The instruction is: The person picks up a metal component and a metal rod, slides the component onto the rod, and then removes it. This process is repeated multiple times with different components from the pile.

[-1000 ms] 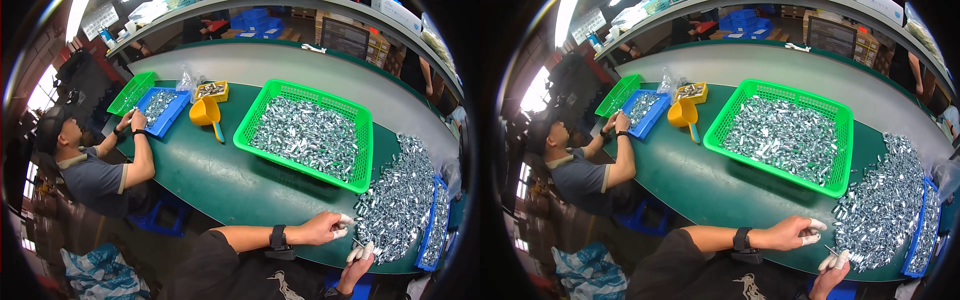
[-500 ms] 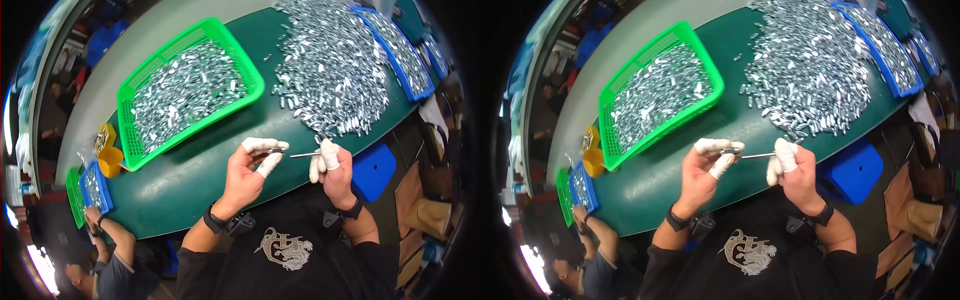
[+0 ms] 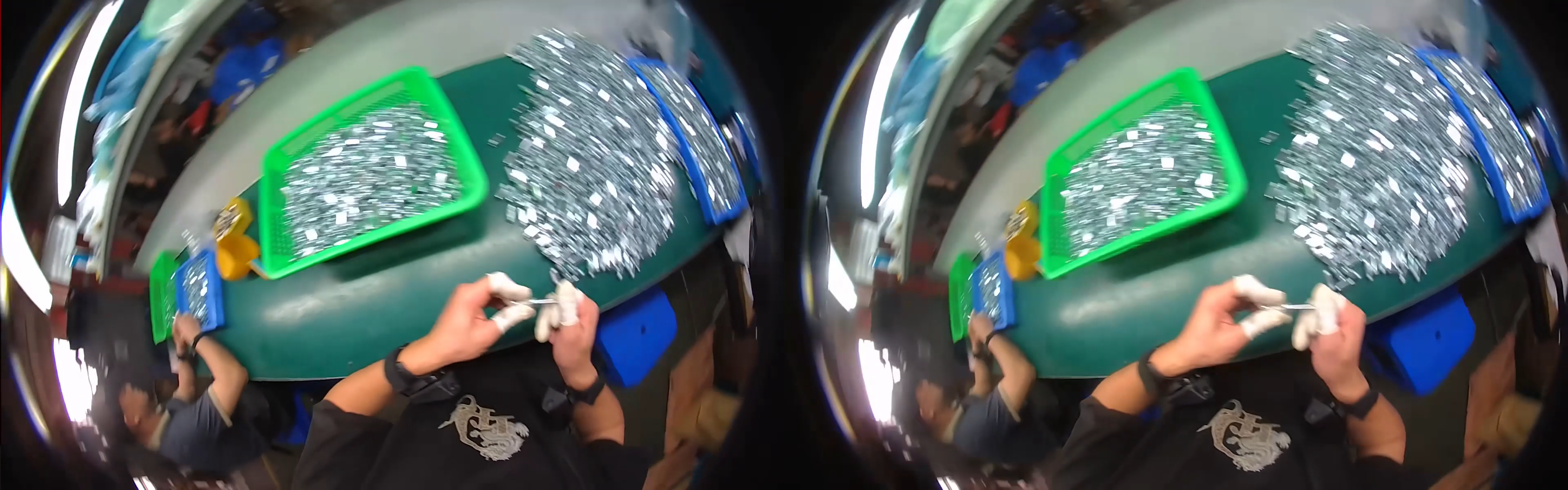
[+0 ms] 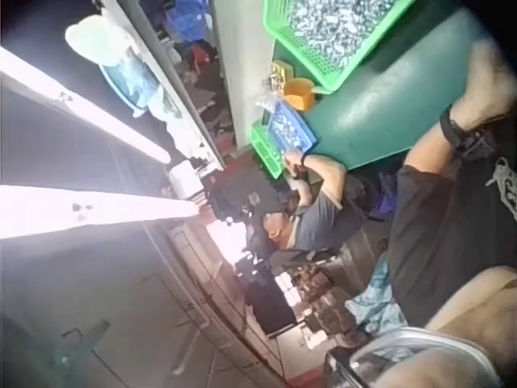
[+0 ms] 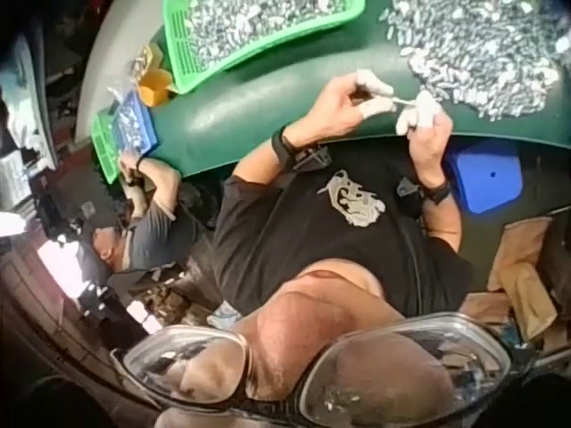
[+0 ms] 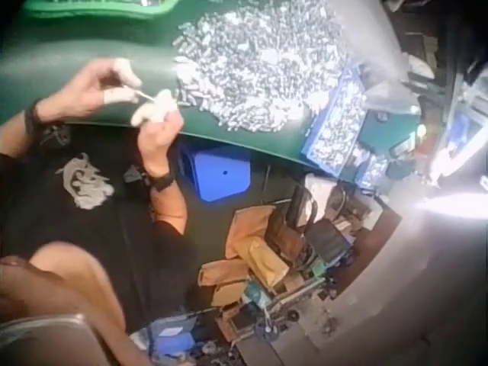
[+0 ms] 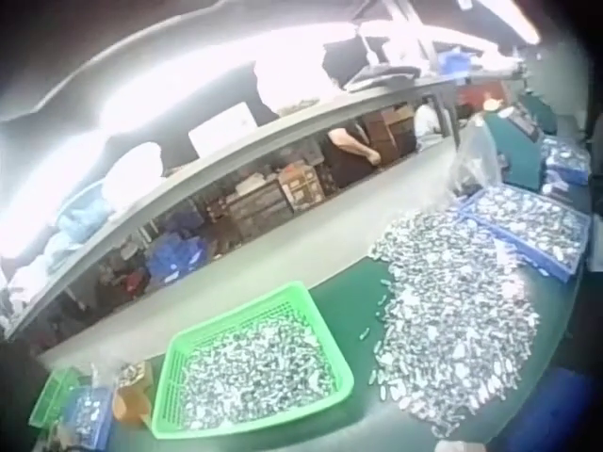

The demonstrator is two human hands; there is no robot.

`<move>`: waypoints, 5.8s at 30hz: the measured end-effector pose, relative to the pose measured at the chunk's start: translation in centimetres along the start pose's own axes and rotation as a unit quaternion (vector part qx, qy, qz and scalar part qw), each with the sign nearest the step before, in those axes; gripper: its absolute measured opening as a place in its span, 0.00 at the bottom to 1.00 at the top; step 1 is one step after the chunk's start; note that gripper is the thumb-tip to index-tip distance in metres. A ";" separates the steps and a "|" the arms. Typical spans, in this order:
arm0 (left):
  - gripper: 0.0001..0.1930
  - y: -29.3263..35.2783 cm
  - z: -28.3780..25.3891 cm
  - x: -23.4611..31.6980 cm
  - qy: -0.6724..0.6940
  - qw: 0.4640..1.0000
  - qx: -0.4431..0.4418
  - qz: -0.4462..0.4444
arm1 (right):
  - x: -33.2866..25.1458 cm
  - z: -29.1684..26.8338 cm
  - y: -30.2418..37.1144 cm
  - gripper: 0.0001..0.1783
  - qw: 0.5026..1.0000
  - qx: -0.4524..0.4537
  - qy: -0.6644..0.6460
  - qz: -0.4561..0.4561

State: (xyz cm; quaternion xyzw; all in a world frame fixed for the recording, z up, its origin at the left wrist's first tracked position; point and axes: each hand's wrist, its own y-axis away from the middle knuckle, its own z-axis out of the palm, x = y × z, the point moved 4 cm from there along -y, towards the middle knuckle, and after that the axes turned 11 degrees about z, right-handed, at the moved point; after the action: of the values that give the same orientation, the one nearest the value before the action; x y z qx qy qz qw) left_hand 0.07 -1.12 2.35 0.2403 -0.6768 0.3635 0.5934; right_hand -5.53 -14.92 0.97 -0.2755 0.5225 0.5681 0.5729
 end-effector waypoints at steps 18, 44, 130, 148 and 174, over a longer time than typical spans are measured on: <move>0.08 0.5 -1.4 -0.5 0.024 0.990 -0.089 -0.104 | 1.1 1.9 -0.5 0.23 0.987 -0.032 0.123 -0.099; 0.18 -2.3 -2.6 0.5 -0.433 0.848 0.010 0.306 | -0.6 -3.9 -2.2 0.25 0.991 0.100 -0.058 -0.060; 0.11 1.2 -2.0 -0.4 0.156 0.982 0.109 -0.013 | 0.3 1.5 -0.3 0.22 0.999 -0.016 0.012 -0.026; 0.11 1.8 -2.9 0.1 -0.059 0.996 0.059 -0.014 | 0.7 2.8 -0.3 0.23 0.998 -0.043 0.049 -0.003; 0.05 1.0 -1.8 1.7 -0.222 0.957 0.021 0.186 | 1.5 2.7 -0.2 0.24 0.997 -0.042 0.058 0.002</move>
State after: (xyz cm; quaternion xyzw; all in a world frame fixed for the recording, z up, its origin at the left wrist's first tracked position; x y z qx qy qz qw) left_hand 0.17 1.10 3.92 0.1966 -0.8167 0.4190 0.3447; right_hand -4.83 -11.91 0.32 -0.3311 0.5310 0.5738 0.5284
